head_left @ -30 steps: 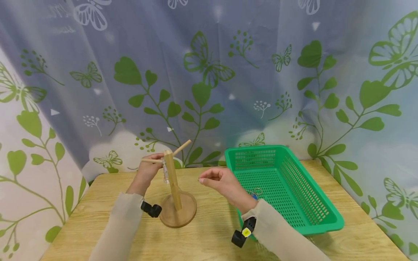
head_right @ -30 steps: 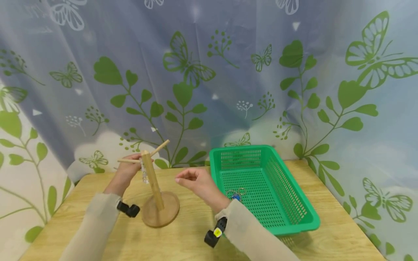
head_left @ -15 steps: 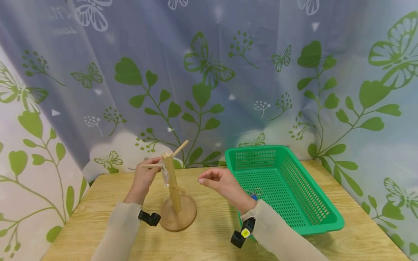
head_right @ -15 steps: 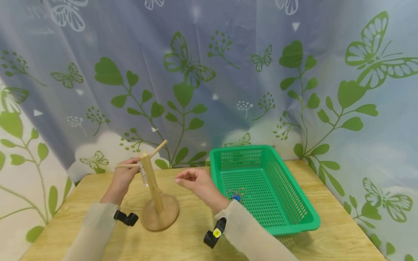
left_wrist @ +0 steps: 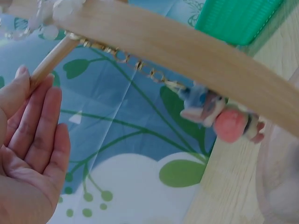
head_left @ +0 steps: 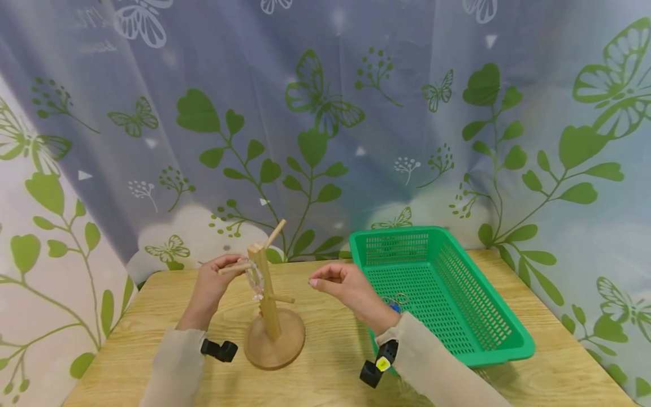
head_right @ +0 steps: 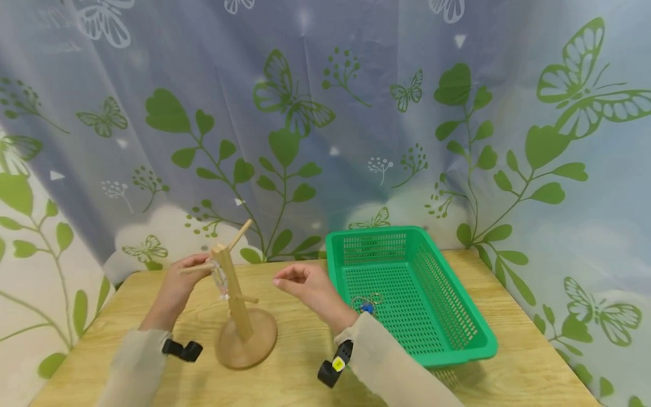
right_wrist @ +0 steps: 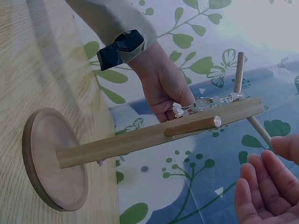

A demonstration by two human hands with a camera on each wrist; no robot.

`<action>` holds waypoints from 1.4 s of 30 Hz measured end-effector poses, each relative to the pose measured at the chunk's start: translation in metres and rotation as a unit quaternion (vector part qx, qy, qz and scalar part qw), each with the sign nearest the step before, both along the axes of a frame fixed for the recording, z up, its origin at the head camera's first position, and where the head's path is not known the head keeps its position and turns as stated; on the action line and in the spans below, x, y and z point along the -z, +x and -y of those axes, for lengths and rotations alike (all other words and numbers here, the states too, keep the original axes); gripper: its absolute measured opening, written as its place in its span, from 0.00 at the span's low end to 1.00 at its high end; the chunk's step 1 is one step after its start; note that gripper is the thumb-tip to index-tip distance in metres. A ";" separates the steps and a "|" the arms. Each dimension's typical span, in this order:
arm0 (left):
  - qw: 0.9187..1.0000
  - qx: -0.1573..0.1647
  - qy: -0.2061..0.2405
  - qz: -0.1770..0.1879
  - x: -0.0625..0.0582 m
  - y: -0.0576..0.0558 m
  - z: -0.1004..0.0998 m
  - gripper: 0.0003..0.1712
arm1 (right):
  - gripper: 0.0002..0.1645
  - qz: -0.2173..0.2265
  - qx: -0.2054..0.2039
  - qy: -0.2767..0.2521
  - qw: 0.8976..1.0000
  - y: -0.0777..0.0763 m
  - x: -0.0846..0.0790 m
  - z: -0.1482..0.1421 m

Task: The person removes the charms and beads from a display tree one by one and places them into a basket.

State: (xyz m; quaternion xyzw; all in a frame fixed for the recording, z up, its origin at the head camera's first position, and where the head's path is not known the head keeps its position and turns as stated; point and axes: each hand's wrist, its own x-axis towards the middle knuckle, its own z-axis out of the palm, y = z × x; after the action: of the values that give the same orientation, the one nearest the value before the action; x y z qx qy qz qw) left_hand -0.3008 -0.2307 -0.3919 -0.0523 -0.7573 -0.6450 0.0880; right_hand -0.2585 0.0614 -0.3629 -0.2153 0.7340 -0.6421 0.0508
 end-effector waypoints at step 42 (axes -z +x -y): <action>0.973 0.201 -0.103 -0.042 -0.011 0.030 -0.009 0.09 | 0.15 -0.005 -0.026 0.007 1.000 0.008 -0.008 -0.004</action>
State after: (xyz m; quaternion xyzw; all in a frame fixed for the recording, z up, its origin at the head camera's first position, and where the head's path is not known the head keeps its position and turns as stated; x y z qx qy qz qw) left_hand -0.2713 -0.2217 -0.3805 -0.2394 -0.7893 -0.5652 -0.0176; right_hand -0.2507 0.0651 -0.3550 -0.2377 0.7331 -0.6339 0.0652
